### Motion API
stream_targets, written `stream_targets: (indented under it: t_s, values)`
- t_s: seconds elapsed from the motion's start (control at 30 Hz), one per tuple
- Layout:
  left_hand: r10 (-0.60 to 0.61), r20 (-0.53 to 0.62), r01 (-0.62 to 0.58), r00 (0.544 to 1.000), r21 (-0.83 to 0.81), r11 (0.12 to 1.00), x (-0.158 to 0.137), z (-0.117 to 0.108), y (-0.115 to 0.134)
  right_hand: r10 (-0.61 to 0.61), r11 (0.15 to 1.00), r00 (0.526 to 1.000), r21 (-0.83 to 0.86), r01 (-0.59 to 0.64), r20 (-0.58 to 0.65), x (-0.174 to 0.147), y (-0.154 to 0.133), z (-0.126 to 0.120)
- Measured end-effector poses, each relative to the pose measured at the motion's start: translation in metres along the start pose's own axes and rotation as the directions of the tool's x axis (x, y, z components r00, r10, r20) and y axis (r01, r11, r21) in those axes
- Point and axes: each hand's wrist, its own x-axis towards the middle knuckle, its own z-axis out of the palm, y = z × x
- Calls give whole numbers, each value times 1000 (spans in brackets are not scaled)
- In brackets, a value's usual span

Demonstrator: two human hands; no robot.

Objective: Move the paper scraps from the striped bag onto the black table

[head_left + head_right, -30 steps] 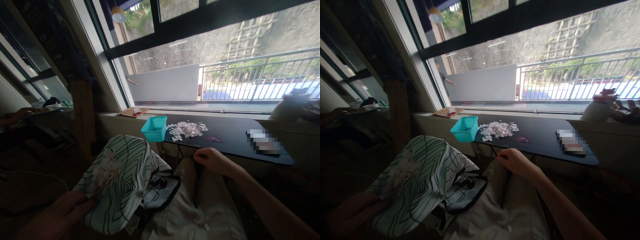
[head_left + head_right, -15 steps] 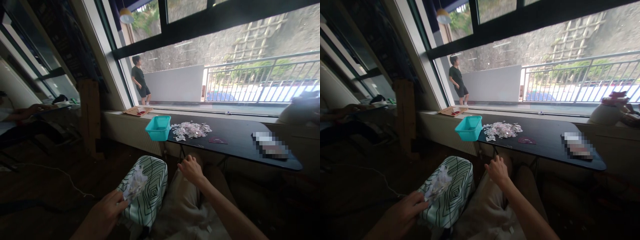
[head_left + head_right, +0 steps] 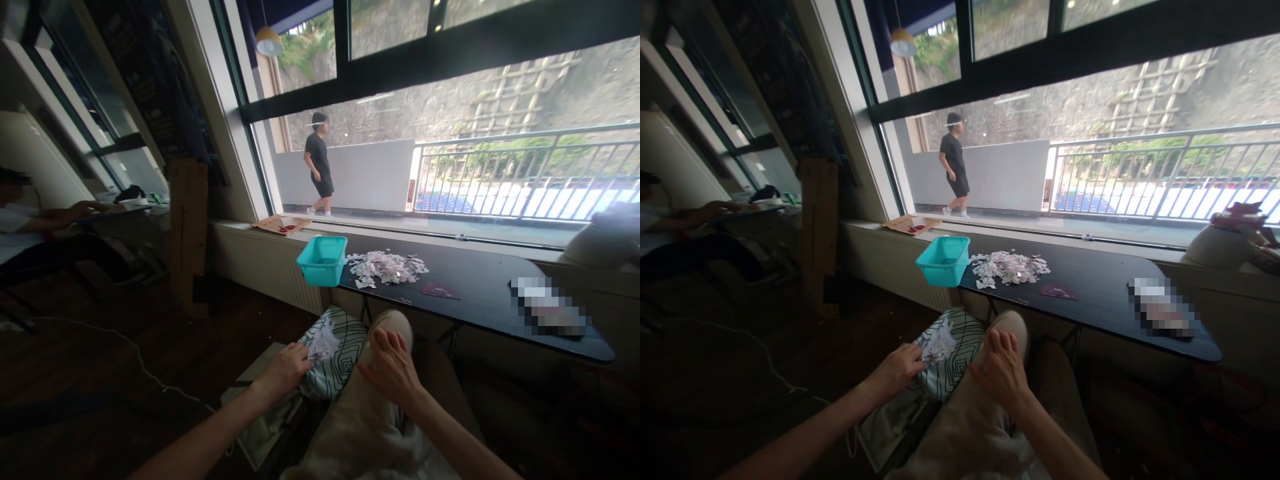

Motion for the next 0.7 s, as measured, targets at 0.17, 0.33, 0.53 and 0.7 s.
stream_targets:
  t_s: [0.17,0.33,0.53,0.7]
  values:
    - [56,-12,-56,998,40,998,9,-2,-5,48,998,987,22,-52,154,25,-6,12]
    - [101,-25,-99,995,77,992,15,3,-11,66,997,968,22,-74,244,48,-10,18]
    - [150,-42,-144,988,113,983,21,4,-11,162,977,934,81,-198,319,71,-22,26]
    - [155,-47,-150,987,107,983,21,-2,-5,73,939,887,267,-215,455,101,-44,31]
